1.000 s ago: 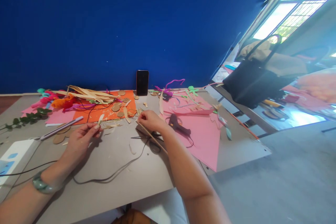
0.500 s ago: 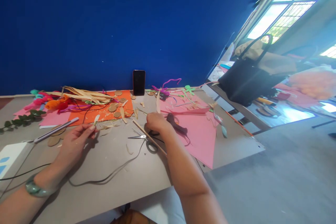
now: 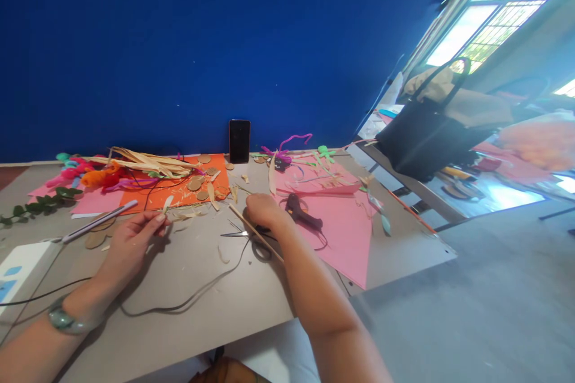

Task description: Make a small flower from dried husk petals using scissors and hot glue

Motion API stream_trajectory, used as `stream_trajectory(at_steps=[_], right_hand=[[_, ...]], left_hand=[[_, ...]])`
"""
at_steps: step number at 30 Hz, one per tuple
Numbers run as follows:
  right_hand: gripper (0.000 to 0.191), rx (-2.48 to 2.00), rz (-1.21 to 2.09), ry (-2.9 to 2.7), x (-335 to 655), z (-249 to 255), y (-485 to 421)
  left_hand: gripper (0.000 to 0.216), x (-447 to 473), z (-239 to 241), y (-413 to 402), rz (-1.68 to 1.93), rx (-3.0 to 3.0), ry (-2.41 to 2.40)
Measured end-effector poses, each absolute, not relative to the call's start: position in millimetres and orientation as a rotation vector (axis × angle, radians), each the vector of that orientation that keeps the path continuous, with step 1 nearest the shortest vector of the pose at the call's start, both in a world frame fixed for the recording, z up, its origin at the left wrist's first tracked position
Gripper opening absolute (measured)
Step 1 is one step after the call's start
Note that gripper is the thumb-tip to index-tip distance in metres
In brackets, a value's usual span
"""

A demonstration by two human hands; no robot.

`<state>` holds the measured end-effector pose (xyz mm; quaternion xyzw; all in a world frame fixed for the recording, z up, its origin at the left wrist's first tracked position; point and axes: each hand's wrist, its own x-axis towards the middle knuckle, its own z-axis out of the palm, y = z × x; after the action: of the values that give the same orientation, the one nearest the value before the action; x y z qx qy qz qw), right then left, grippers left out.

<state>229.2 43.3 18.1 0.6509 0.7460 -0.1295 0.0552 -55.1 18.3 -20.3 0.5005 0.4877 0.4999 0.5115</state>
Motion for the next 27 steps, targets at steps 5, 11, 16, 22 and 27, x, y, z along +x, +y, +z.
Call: stream_trajectory(at_steps=[5,11,16,22,27], right_hand=[[0.015,2.041,-0.58,2.36,237.2,24.1,45.8],[0.021,1.954,-1.784,2.575,218.9,28.6,37.6],[0.026,1.982,-2.326,2.421,176.7,15.7,25.2],[0.021,2.172,-2.261,2.53,130.8,-1.8,5.8],[0.022,2.078,-2.465,2.568,116.6,-10.4,-0.5]], left_hand=[[0.029,-55.6,-22.5,18.1,1.198,1.176,1.178],[0.027,-50.6,-26.0,16.5,1.173,1.097,1.1],[0.023,-42.8,-17.2,9.8,1.077,0.981,0.96],[0.025,-33.7,-10.8,2.2,1.02,0.843,0.875],[0.022,-31.6,-15.5,0.8,1.002,0.866,0.858]])
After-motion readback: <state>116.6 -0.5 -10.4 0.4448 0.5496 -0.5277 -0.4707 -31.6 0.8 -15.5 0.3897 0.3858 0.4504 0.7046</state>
